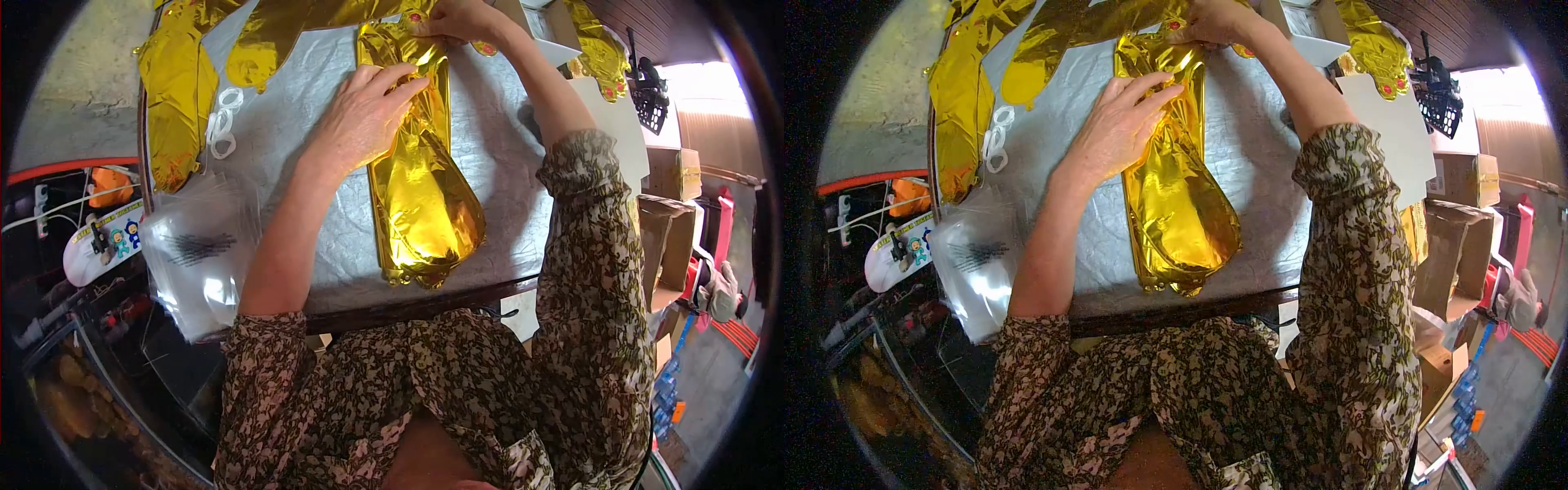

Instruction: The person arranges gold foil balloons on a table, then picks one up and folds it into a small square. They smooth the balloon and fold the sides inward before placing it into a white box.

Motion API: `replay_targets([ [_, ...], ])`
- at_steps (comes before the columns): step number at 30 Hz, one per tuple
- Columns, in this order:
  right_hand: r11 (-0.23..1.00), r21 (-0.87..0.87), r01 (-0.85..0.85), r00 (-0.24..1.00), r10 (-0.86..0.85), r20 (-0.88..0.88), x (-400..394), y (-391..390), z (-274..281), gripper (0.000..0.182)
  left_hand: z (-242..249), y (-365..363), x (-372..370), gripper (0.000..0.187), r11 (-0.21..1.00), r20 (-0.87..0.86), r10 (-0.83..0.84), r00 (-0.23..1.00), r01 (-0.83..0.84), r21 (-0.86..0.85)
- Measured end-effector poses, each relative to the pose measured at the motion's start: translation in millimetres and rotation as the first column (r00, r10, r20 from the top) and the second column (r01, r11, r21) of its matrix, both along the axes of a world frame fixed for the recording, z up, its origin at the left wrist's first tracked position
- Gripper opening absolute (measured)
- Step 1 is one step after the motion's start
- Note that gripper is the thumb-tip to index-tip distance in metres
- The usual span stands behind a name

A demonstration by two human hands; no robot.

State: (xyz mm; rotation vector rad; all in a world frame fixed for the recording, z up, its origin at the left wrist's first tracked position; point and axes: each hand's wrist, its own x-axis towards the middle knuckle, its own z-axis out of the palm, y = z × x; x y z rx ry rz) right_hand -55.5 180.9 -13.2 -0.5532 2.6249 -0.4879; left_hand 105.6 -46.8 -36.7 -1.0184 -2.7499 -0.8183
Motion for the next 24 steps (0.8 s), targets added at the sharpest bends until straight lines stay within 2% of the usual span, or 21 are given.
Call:
replay_targets([
  [1,0.980,-0.163,0.111,0.994,-0.111,0.014,14.3,-3.0,15.3,0.028,-0.8,-0.3,-0.7,0.044,1.000,-0.010,0.000,1.000,0.000,0.004],
  [2,0.981,-0.159,0.108,0.994,-0.107,0.010,28.2,-4.9,30.4,0.028,-1.0,-0.4,-1.2,0.044,1.000,-0.014,0.003,1.000,-0.003,0.008],
  [4,0.853,-0.399,0.337,0.935,-0.254,0.247,49.3,-4.2,52.0,0.022,-2.1,-0.1,0.0,0.041,1.000,-0.021,0.005,1.000,-0.004,0.024],
  [5,0.854,-0.396,0.336,0.936,-0.255,0.245,46.5,2.5,48.2,0.022,-2.2,-0.3,0.2,0.041,1.000,-0.022,0.005,1.000,-0.005,0.028],
  [7,0.969,-0.226,0.104,0.989,-0.076,0.129,38.7,15.6,38.2,0.023,-2.1,-0.6,-0.7,0.039,0.999,-0.021,-0.007,1.000,0.008,0.052],
  [8,0.969,-0.223,0.107,0.989,-0.081,0.126,37.7,18.0,35.9,0.023,-1.7,-0.3,-0.8,0.039,0.998,-0.024,-0.011,1.000,0.012,0.056],
  [10,0.920,-0.322,0.224,0.954,-0.140,0.264,34.9,17.6,32.0,0.026,-1.0,0.0,-1.5,0.037,0.999,-0.029,-0.010,1.000,0.011,0.046],
  [11,0.920,-0.321,0.225,0.955,-0.142,0.262,32.5,14.5,31.2,0.026,-0.8,0.3,-1.4,0.037,0.999,-0.031,-0.011,0.999,0.012,0.047],
  [13,0.967,-0.190,0.172,0.978,-0.144,0.150,27.6,7.8,30.0,0.027,-0.3,-0.2,-2.2,0.037,0.999,-0.039,-0.008,0.999,0.009,0.042],
  [16,0.958,-0.149,0.245,0.954,-0.211,0.214,24.9,4.3,30.4,0.027,0.9,-0.6,-1.9,0.036,0.998,-0.015,0.008,1.000,-0.007,0.067],
  [20,0.967,-0.139,0.213,0.960,-0.180,0.214,24.2,7.2,28.0,0.027,4.3,-2.2,-1.4,0.037,0.999,0.063,-0.011,0.998,0.008,0.042],
  [24,0.937,-0.174,0.303,0.942,-0.267,0.202,33.7,5.7,31.9,0.027,3.2,-1.8,-2.2,0.037,0.998,0.069,-0.018,0.997,0.014,0.058],
])
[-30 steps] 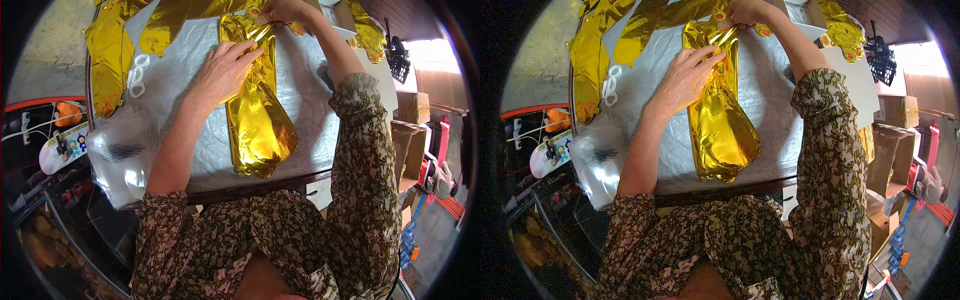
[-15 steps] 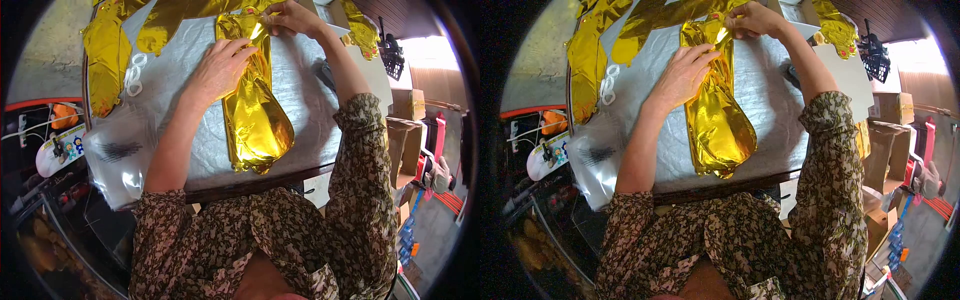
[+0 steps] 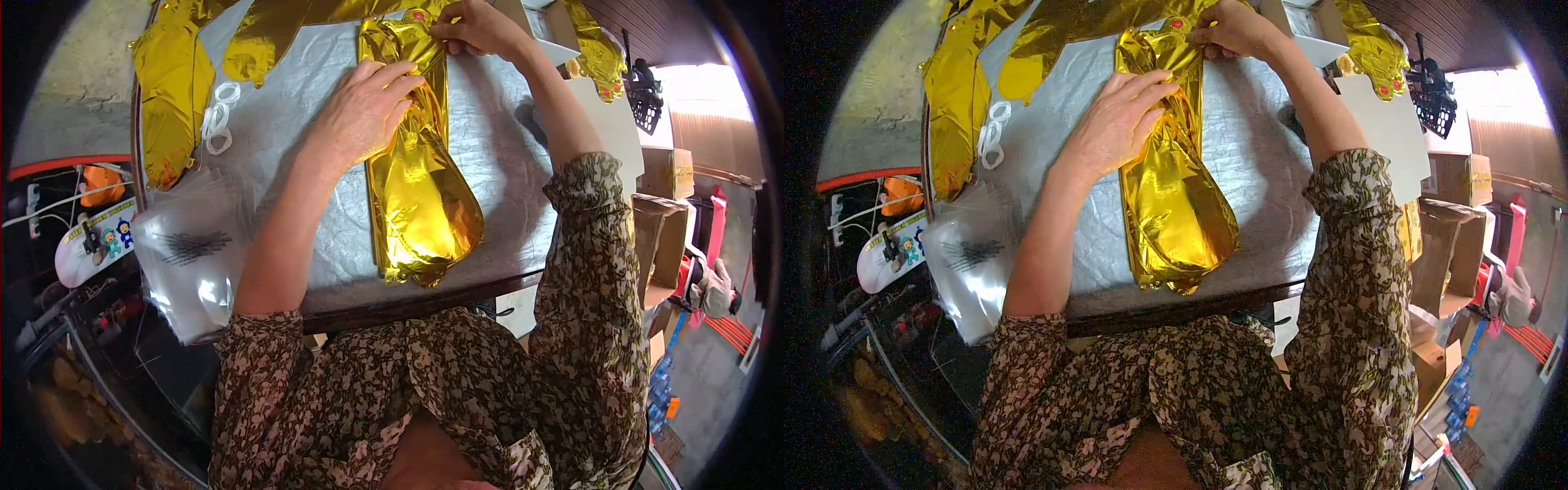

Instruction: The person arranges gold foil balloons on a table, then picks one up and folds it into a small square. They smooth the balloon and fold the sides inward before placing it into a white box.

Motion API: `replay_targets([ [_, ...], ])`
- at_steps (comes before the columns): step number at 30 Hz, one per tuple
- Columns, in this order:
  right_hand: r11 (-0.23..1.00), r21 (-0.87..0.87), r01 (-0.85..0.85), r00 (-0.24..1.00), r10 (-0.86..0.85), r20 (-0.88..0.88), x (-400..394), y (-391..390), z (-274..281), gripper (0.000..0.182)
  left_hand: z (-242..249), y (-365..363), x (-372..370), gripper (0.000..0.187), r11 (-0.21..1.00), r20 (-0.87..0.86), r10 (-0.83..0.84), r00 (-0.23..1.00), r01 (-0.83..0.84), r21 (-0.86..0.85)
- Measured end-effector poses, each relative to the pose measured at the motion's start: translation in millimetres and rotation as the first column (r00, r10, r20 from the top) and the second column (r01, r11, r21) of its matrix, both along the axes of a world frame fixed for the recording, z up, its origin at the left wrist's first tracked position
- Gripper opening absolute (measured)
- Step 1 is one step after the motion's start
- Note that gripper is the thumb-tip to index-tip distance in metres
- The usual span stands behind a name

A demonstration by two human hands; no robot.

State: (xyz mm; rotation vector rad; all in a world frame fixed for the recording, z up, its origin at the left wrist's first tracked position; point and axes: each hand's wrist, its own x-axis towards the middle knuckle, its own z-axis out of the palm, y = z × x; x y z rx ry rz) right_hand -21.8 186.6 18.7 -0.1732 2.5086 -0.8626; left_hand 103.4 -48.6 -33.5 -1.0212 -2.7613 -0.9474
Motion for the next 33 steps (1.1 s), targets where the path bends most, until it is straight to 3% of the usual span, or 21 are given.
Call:
replay_targets([
  [2,0.998,-0.018,0.054,0.998,-0.054,-0.021,2.4,5.0,-4.9,0.028,-1.3,0.2,0.1,0.036,1.000,0.001,0.002,1.000,-0.002,0.000],
  [4,0.995,0.034,-0.092,0.922,0.098,-0.374,1.7,14.6,-16.7,0.037,-2.7,0.1,0.0,0.036,1.000,-0.022,0.006,1.000,-0.005,0.017],
  [5,0.995,0.035,-0.097,0.922,0.103,-0.373,4.1,13.3,-14.8,0.037,-3.1,-0.3,0.4,0.036,1.000,-0.021,0.011,1.000,-0.010,0.018],
  [7,0.965,0.209,-0.158,0.974,0.187,-0.124,19.1,12.1,-7.5,0.049,-4.8,0.6,0.2,0.036,1.000,-0.112,0.016,0.994,-0.013,0.028],
  [8,0.988,0.052,-0.147,0.973,0.154,-0.172,29.5,9.7,-4.9,0.057,-5.4,1.4,0.8,0.036,0.999,-0.112,0.014,0.994,-0.011,0.031],
  [9,0.988,0.054,-0.148,0.973,0.155,-0.171,27.8,10.6,-9.3,0.057,-5.8,2.1,0.3,0.036,0.999,-0.107,0.021,0.994,-0.017,0.037],
  [11,0.986,0.158,-0.045,0.968,0.082,-0.238,24.7,8.5,-18.8,0.054,-5.3,2.0,0.8,0.036,0.999,-0.100,0.027,0.995,-0.023,0.041],
  [15,0.973,0.232,0.018,0.988,0.018,-0.153,14.5,7.6,-22.3,0.044,-7.4,1.7,0.0,0.035,0.999,-0.104,0.023,0.994,-0.018,0.047],
  [18,0.987,-0.063,0.149,0.954,-0.160,-0.253,5.2,10.3,-27.2,0.044,-7.3,2.5,-0.6,0.035,0.999,-0.118,0.023,0.993,-0.018,0.048],
  [20,0.964,0.194,0.180,0.969,-0.140,-0.203,-5.1,11.9,-26.6,0.048,-7.2,2.3,0.5,0.035,0.999,-0.124,0.018,0.992,-0.014,0.036],
  [21,0.964,0.195,0.180,0.969,-0.140,-0.201,-5.9,11.2,-29.8,0.048,-7.0,2.6,0.3,0.035,0.999,-0.120,0.019,0.993,-0.015,0.037],
  [23,0.939,0.273,0.210,0.901,-0.077,-0.427,-5.5,8.0,-33.9,0.052,-6.9,3.3,-0.4,0.035,0.999,-0.116,0.021,0.993,-0.017,0.039],
  [24,0.938,0.274,0.211,0.901,-0.078,-0.427,-4.7,9.5,-33.4,0.052,-6.7,3.6,-0.1,0.035,0.999,-0.114,0.025,0.993,-0.020,0.043],
  [26,0.949,0.092,0.302,0.940,-0.281,-0.193,4.0,5.3,-17.8,0.052,-7.2,3.2,-0.8,0.035,0.999,-0.114,0.031,0.993,-0.026,0.046],
  [30,0.979,-0.069,0.192,0.978,-0.197,-0.075,27.5,2.5,4.9,0.048,-9.5,3.3,0.8,0.034,0.999,-0.121,0.035,0.992,-0.031,0.038],
  [32,0.980,0.161,0.116,0.985,-0.093,-0.144,24.9,11.4,-11.3,0.044,-8.3,4.7,0.4,0.034,0.999,-0.116,0.034,0.993,-0.029,0.040],
  [33,0.967,0.169,0.192,0.970,-0.161,-0.181,21.9,12.8,-17.1,0.044,-7.6,4.2,0.3,0.034,0.999,-0.108,0.030,0.994,-0.026,0.034],
])
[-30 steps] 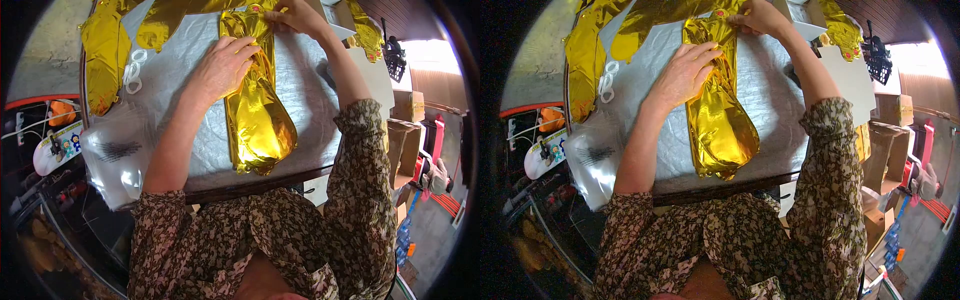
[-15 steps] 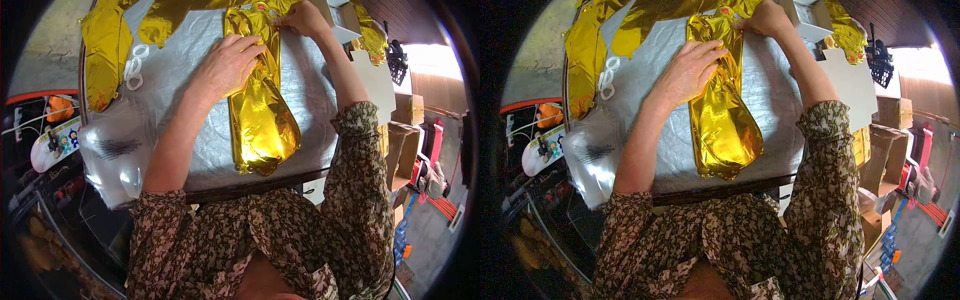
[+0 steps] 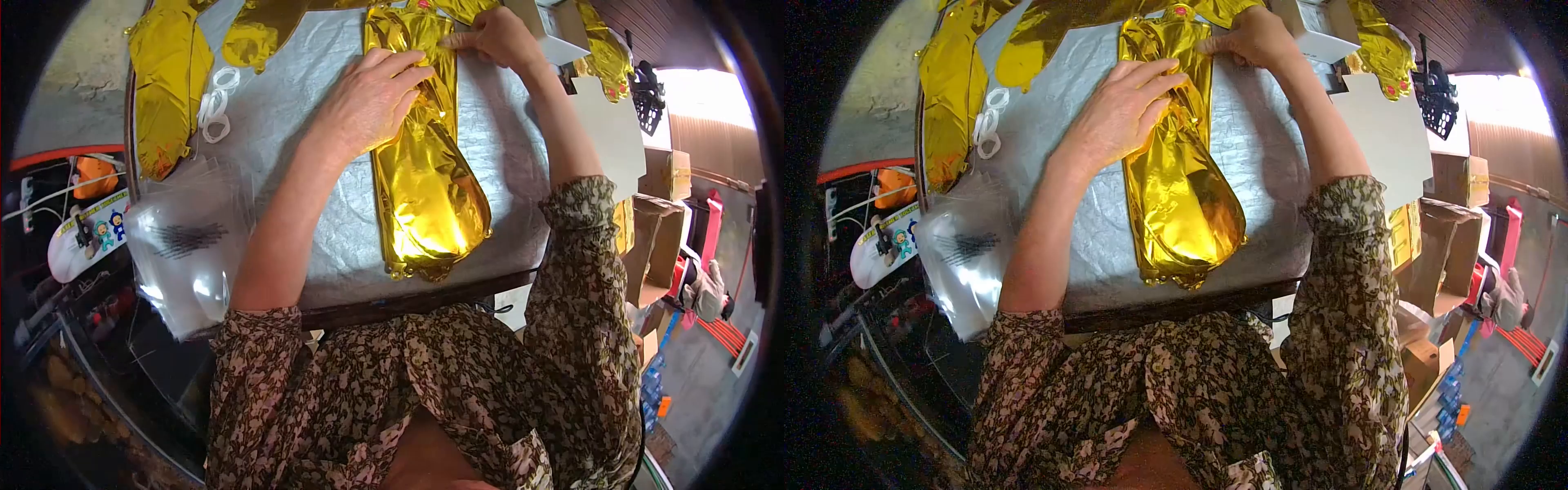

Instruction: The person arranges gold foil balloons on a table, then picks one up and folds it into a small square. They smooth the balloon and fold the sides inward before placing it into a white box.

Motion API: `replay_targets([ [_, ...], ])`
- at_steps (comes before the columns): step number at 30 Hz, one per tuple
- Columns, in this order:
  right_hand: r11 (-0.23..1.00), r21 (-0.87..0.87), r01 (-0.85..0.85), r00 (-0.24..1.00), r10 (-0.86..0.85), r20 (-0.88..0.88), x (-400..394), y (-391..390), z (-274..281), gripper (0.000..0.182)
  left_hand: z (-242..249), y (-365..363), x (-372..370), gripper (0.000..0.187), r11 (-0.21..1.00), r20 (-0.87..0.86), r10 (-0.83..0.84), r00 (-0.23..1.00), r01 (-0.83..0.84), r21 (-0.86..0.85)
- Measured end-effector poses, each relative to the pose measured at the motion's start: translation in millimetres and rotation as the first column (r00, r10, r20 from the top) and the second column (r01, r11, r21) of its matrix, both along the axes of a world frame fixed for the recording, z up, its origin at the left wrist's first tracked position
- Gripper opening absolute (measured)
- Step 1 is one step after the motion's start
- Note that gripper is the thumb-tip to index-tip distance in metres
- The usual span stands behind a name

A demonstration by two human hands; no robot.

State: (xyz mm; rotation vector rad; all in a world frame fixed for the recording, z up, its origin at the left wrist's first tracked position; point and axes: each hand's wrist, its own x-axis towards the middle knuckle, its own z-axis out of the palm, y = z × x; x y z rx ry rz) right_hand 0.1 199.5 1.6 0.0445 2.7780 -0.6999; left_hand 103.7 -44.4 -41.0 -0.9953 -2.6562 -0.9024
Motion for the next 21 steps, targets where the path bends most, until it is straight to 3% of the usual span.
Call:
replay_targets([
  [4,0.996,0.084,0.001,0.990,0.011,-0.139,11.9,-0.6,-1.1,0.045,-1.4,-0.5,-2.1,0.034,1.000,-0.021,-0.009,1.000,0.009,0.004],
  [6,0.995,-0.095,-0.008,0.934,-0.026,-0.357,24.9,3.2,1.2,0.045,-3.1,-2.7,-6.1,0.034,1.000,-0.041,-0.024,0.999,0.024,0.010],
  [7,0.996,-0.092,-0.007,0.932,-0.027,-0.362,39.2,4.3,0.4,0.045,-4.2,-3.6,-6.6,0.033,0.999,-0.053,-0.034,0.998,0.035,0.007],
  [9,0.879,-0.470,-0.080,0.984,-0.007,-0.180,83.2,2.9,0.4,0.031,-6.6,-4.6,-6.7,0.033,0.999,-0.067,-0.047,0.997,0.047,0.005],
  [11,0.941,-0.318,-0.113,0.993,0.098,-0.062,121.5,-2.7,11.7,0.019,-8.2,-5.7,-9.4,0.033,0.998,-0.086,-0.060,0.995,0.061,0.009],
  [13,0.958,-0.235,-0.162,0.985,0.144,-0.092,146.8,-5.2,7.1,0.022,-10.7,-8.4,-13.5,0.035,0.997,-0.066,-0.075,0.995,0.075,-0.004],
  [15,0.941,-0.279,-0.193,0.927,0.081,-0.366,169.8,-12.6,-3.3,0.023,-13.4,-11.0,-17.1,0.036,0.996,-0.041,-0.086,0.995,0.085,-0.018],
  [17,0.919,-0.342,-0.194,0.918,0.048,-0.393,184.2,-26.4,-2.2,0.023,-11.9,-14.6,-19.0,0.034,0.994,-0.189,-0.111,0.976,0.107,-0.035],
  [19,0.896,-0.068,-0.439,0.708,0.298,-0.640,188.8,-35.2,-10.9,0.030,-6.2,-17.9,-18.0,0.038,0.993,-0.142,-0.112,0.984,0.108,-0.039],
  [21,0.885,-0.025,-0.466,0.700,0.351,-0.621,195.9,-45.2,-12.6,0.035,3.3,-19.4,-13.1,0.042,0.992,-0.092,-0.118,0.989,0.114,-0.045],
])
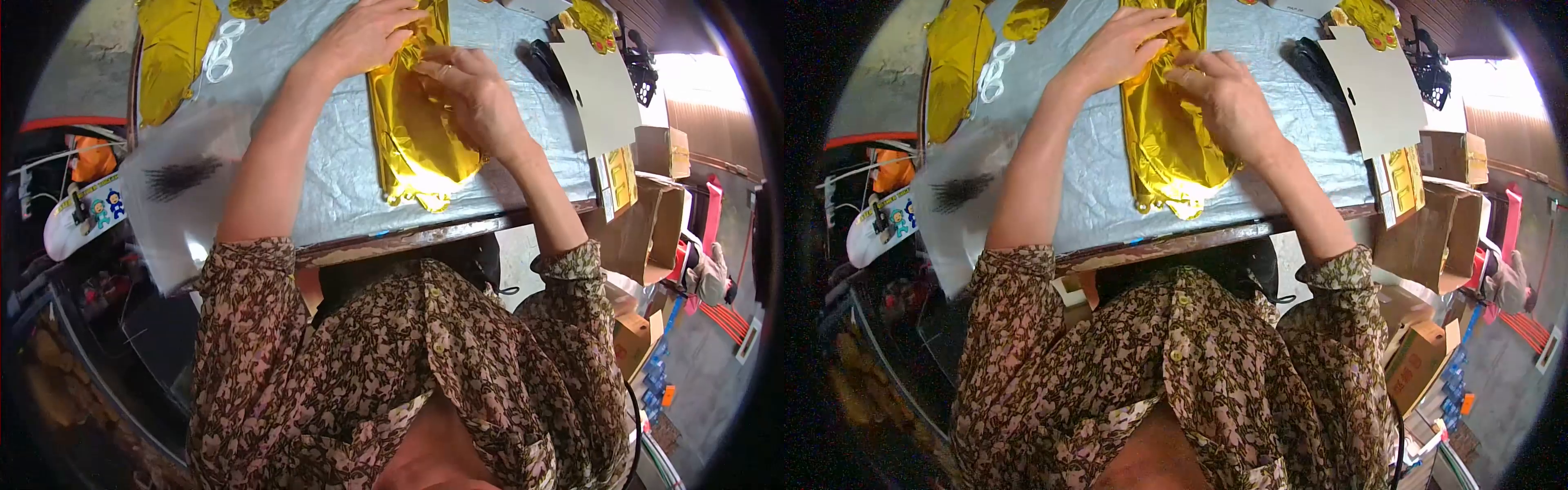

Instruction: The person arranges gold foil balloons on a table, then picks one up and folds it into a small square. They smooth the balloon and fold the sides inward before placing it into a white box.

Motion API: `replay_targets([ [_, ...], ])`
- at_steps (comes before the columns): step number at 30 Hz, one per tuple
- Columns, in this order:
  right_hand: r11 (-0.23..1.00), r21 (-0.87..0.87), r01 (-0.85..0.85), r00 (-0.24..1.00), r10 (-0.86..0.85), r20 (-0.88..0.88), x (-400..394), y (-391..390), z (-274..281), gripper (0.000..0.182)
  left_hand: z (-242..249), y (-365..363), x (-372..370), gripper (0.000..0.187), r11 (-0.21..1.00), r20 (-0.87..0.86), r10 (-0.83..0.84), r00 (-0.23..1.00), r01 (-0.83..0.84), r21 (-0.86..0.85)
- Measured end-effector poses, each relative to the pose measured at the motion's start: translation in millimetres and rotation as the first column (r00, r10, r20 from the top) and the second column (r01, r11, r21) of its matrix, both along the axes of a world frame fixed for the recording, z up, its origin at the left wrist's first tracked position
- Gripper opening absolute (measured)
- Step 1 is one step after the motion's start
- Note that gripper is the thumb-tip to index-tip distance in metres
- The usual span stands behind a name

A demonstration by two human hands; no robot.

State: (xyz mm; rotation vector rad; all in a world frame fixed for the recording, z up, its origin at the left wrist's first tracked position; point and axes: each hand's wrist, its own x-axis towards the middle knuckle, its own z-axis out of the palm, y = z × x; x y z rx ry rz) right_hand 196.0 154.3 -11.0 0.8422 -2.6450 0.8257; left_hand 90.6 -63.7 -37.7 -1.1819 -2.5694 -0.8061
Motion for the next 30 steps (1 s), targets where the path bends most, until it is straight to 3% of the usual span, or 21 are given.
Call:
replay_targets([
  [2,0.991,0.132,-0.006,0.999,0.002,0.036,5.8,-6.9,-5.0,0.038,17.1,0.0,8.7,0.046,1.000,0.148,0.008,0.989,-0.010,0.011],
  [6,0.997,0.082,-0.002,0.998,-0.004,0.065,11.6,-13.8,-13.8,0.041,1.9,-2.6,5.9,0.051,0.998,0.114,0.001,0.994,-0.009,0.063],
  [7,0.997,0.079,0.005,0.998,-0.010,0.067,11.6,-13.7,-16.9,0.041,-3.2,-5.0,6.0,0.053,0.983,-0.027,-0.062,0.998,0.066,0.173],
  [9,0.991,-0.046,0.124,0.986,-0.128,-0.111,4.6,-8.4,-24.7,0.034,-12.7,-6.1,2.6,0.055,0.950,-0.174,-0.110,0.979,0.155,0.270],
  [10,0.991,-0.047,0.127,0.985,-0.131,-0.110,4.3,-5.2,-20.7,0.034,0.0,-4.8,7.4,0.055,0.973,0.030,-0.054,0.998,0.045,0.224],
  [11,0.959,-0.081,0.271,0.961,-0.264,0.087,4.4,-0.7,-12.7,0.030,12.1,-3.4,12.0,0.055,0.987,0.230,0.017,0.973,-0.054,0.153],
  [12,0.907,-0.084,0.414,0.882,-0.376,0.286,5.7,5.0,-8.6,0.027,21.5,-2.9,16.2,0.055,0.987,0.233,0.014,0.972,-0.051,0.151],
  [14,0.929,-0.082,0.360,0.905,-0.326,0.274,4.2,18.2,-0.2,0.027,34.7,-2.9,22.7,0.052,0.954,0.479,-0.010,0.878,-0.136,0.268],
  [16,0.929,0.102,0.355,0.857,-0.367,0.362,3.0,28.1,12.5,0.028,29.9,-7.1,24.6,0.048,0.934,0.421,0.022,0.907,-0.169,0.315],
  [17,0.934,0.052,0.353,0.817,-0.335,0.469,2.2,32.2,11.6,0.033,24.0,-11.4,25.8,0.044,0.909,0.363,0.058,0.930,-0.200,0.366],
  [21,0.957,0.066,0.282,0.807,-0.273,0.523,12.5,41.4,21.2,0.038,5.8,-35.2,45.1,0.033,0.864,0.313,0.113,0.943,-0.249,0.437],
  [22,0.959,0.032,0.281,0.787,-0.250,0.564,16.4,44.2,16.1,0.038,16.1,-39.4,67.7,0.032,0.870,0.483,0.169,0.859,-0.360,0.336],
  [24,0.960,-0.004,0.280,0.764,-0.220,0.606,23.5,46.2,14.6,0.038,26.8,-42.3,104.3,0.032,0.867,0.631,0.233,0.740,-0.452,0.210],
  [26,0.967,-0.025,0.252,0.734,-0.174,0.656,29.3,47.5,16.9,0.035,23.0,-40.4,131.8,0.032,0.876,0.515,0.177,0.839,-0.373,0.307],
  [30,0.963,-0.072,0.258,0.747,-0.152,0.648,31.0,43.8,12.4,0.030,15.1,-28.1,158.2,0.033,0.879,0.525,0.176,0.833,-0.373,0.297],
])
